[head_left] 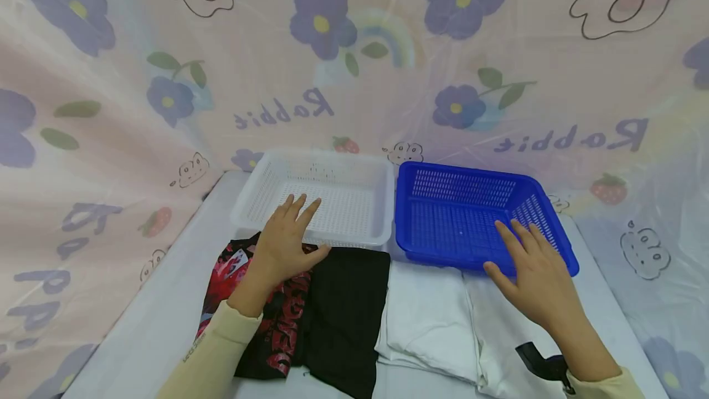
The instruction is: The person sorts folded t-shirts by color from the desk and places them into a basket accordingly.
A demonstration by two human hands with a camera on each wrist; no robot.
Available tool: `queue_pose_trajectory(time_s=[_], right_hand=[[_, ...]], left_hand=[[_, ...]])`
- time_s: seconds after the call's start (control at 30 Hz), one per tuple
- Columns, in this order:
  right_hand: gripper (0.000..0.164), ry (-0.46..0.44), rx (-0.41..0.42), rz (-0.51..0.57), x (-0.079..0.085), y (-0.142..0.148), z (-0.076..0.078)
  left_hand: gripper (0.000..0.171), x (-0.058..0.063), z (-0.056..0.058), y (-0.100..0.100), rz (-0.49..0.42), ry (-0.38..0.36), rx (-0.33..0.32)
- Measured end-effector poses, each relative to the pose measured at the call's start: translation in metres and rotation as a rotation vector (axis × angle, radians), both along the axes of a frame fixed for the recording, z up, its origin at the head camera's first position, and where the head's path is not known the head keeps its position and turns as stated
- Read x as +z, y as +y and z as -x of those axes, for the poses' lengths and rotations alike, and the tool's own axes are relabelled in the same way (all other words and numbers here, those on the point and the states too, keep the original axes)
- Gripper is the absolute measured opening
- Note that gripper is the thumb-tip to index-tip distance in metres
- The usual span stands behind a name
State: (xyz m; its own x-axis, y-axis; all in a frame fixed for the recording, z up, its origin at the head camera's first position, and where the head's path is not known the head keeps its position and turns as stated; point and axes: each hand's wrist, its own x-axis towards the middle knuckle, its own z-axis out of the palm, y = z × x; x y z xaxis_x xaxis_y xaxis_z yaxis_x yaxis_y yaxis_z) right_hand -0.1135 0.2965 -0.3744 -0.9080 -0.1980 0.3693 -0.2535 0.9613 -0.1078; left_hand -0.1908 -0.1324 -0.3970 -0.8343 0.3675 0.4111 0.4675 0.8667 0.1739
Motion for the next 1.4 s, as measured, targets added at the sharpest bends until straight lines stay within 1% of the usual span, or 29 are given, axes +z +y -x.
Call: queue_pose_trajectory(time_s=[0.13, 0.2, 0.27, 0.33, 0.43, 0.5, 0.57, 0.63, 0.77, 0.93, 1.0, 1.1, 1.17, 1.3, 1.4], right_hand=[[0.070, 0.063, 0.014, 0.009, -0.001, -0.002, -0.007], [0.067, 0.063, 0.021, 0.033, -0.002, -0.003, -0.012], [0.066, 0.043, 0.025, 0.074, -0.004, -0.005, -0.015], [0.065, 0.022, 0.029, 0.118, -0.006, -0.006, -0.018], [0.064, -0.021, 0.025, 0.173, -0.011, -0.008, -0.022], [0.064, -0.055, 0.015, 0.199, -0.014, -0.008, -0.025], [0.062, -0.087, 0.004, 0.223, -0.018, -0.008, -0.027], [0.061, -0.108, -0.005, 0.247, -0.023, -0.009, -0.030], [0.057, -0.146, -0.028, 0.285, -0.032, -0.012, -0.035], [0.055, -0.244, -0.036, 0.336, -0.043, -0.015, -0.039], [0.054, -0.287, -0.033, 0.355, -0.047, -0.016, -0.039], [0.053, -0.333, -0.028, 0.379, -0.053, -0.018, -0.040], [0.053, -0.373, -0.030, 0.390, -0.057, -0.020, -0.040], [0.055, -0.435, -0.028, 0.421, -0.063, -0.022, -0.040], [0.055, -0.471, -0.029, 0.443, -0.068, -0.024, -0.040]], left_hand=[[0.081, -0.006, -0.009, 0.010, -0.045, 0.077, -0.067], [0.079, -0.009, -0.013, 0.016, -0.080, 0.101, -0.100], [0.078, -0.013, -0.018, 0.023, -0.115, 0.117, -0.128], [0.076, -0.017, -0.023, 0.030, -0.147, 0.109, -0.147], [0.075, -0.022, -0.030, 0.040, -0.184, 0.075, -0.159], [0.075, -0.026, -0.034, 0.047, -0.207, 0.032, -0.162], [0.075, -0.030, -0.039, 0.053, -0.229, -0.026, -0.158], [0.076, -0.036, -0.043, 0.059, -0.249, -0.106, -0.151], [0.076, -0.049, -0.052, 0.069, -0.321, -0.272, -0.153], [0.072, -0.063, -0.057, 0.080, -0.407, -0.448, -0.168], [0.071, -0.067, -0.059, 0.083, -0.434, -0.506, -0.189], [0.071, -0.072, -0.062, 0.089, -0.480, -0.568, -0.224], [0.072, -0.074, -0.063, 0.093, -0.493, -0.600, -0.235], [0.073, -0.077, -0.065, 0.103, -0.487, -0.643, -0.256], [0.073, -0.079, -0.065, 0.108, -0.479, -0.655, -0.271]])
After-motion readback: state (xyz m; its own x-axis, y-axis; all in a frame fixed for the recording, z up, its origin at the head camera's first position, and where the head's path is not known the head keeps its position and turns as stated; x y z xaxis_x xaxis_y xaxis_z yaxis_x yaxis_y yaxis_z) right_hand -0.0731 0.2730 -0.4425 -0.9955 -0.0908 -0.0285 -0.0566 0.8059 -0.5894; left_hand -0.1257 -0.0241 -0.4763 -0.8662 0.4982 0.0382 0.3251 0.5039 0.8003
